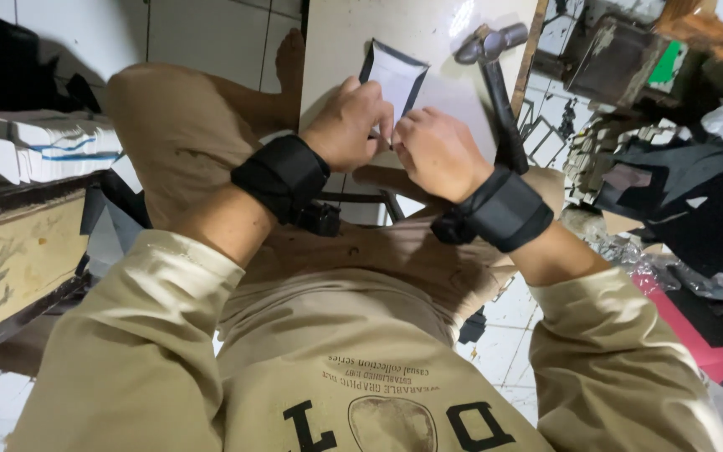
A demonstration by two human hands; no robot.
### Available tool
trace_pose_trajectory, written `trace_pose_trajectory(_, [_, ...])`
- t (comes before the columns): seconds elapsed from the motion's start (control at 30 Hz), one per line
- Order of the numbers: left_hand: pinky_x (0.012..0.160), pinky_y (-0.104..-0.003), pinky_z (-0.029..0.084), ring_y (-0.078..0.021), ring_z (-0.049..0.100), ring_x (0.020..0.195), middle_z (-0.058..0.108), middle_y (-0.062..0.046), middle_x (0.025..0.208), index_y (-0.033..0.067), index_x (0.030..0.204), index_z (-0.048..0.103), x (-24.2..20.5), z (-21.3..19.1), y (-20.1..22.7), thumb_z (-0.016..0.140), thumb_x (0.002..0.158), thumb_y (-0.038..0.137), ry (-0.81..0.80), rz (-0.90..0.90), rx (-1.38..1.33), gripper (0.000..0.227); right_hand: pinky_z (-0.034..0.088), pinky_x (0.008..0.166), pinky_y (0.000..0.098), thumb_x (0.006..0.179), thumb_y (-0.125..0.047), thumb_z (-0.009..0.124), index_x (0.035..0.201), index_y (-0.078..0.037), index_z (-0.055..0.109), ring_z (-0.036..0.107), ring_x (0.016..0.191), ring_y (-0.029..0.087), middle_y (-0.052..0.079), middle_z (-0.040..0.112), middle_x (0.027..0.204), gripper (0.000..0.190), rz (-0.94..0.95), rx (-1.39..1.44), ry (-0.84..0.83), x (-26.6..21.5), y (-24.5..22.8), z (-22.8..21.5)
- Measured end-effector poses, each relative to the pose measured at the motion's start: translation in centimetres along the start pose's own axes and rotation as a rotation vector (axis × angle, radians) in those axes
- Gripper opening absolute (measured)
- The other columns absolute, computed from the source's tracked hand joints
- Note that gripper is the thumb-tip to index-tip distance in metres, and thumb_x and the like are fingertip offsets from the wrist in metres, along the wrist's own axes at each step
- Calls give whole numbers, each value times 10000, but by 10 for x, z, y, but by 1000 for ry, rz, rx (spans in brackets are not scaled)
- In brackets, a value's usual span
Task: The person assembles a small leather pouch by folding its edges and hammering them down.
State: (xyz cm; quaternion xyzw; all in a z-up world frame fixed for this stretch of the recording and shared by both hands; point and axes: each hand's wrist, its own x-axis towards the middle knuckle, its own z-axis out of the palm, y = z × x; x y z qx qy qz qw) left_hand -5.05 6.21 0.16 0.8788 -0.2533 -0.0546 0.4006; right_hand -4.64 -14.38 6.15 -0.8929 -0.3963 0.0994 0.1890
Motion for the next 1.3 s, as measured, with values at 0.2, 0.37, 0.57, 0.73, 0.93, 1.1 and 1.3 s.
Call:
trace_pose_trajectory(0.2, [871, -443, 480, -341, 543, 975, 585, -89, 985, 131, 829, 646, 0, 7, -6, 830, 724, 102, 40, 3, 16, 214, 520, 755, 481, 773, -129, 727, 947, -43, 659, 640, 866, 375, 134, 658, 881, 206, 2, -61, -84, 9, -1, 1])
trace_pose_trajectory(0.37, [851, -446, 483, -338, 546, 966, 587, -84, 954, 129, 811, 631, 0, 4, -9, 861, 707, 125, 50, -2, -39, 252, 535, 788, 434, 831, -113, 709, 992, -45, 680, 637, 906, 348, 121, 653, 958, 178, -134, 25, 6, -6, 2, -15])
trace_pose_trajectory(0.57, [849, -430, 480, -326, 544, 977, 584, -69, 945, 138, 781, 614, 2, 1, -5, 898, 705, 161, 30, -2, -55, 295, 548, 819, 381, 899, -76, 685, 1003, -56, 702, 642, 935, 282, 78, 677, 1045, 108, -327, -70, 103, -16, 10, -13])
trace_pose_trajectory(0.73, [842, -423, 479, -322, 539, 968, 584, -61, 938, 137, 777, 612, 2, 1, -4, 908, 707, 169, 27, -4, -64, 306, 548, 840, 375, 905, -61, 681, 1008, -44, 693, 644, 968, 274, 78, 671, 1057, 105, -332, -73, 135, -15, 10, -8])
trace_pose_trajectory(0.93, [839, -416, 490, -315, 549, 969, 594, -59, 938, 136, 781, 620, 4, 0, -1, 879, 716, 148, 4, -38, -51, 268, 540, 813, 398, 894, -75, 691, 1010, -40, 699, 620, 932, 312, 96, 644, 992, 122, -262, -4, 43, -1, 7, -20])
trace_pose_trajectory(1.1, [866, -431, 494, -332, 559, 985, 612, -85, 979, 131, 829, 646, 1, 9, -15, 814, 727, 92, 28, -3, 6, 201, 545, 763, 438, 813, -98, 695, 871, -76, 668, 647, 909, 324, 82, 664, 899, 67, -171, 34, -111, 16, 11, -16])
trace_pose_trajectory(1.3, [820, -440, 490, -348, 575, 943, 619, -85, 933, 123, 803, 640, 7, 1, -7, 846, 695, 113, 64, 10, -15, 233, 544, 753, 447, 828, -100, 678, 953, -41, 657, 642, 881, 335, 107, 643, 912, 140, -125, 1, -111, 11, 7, -18])
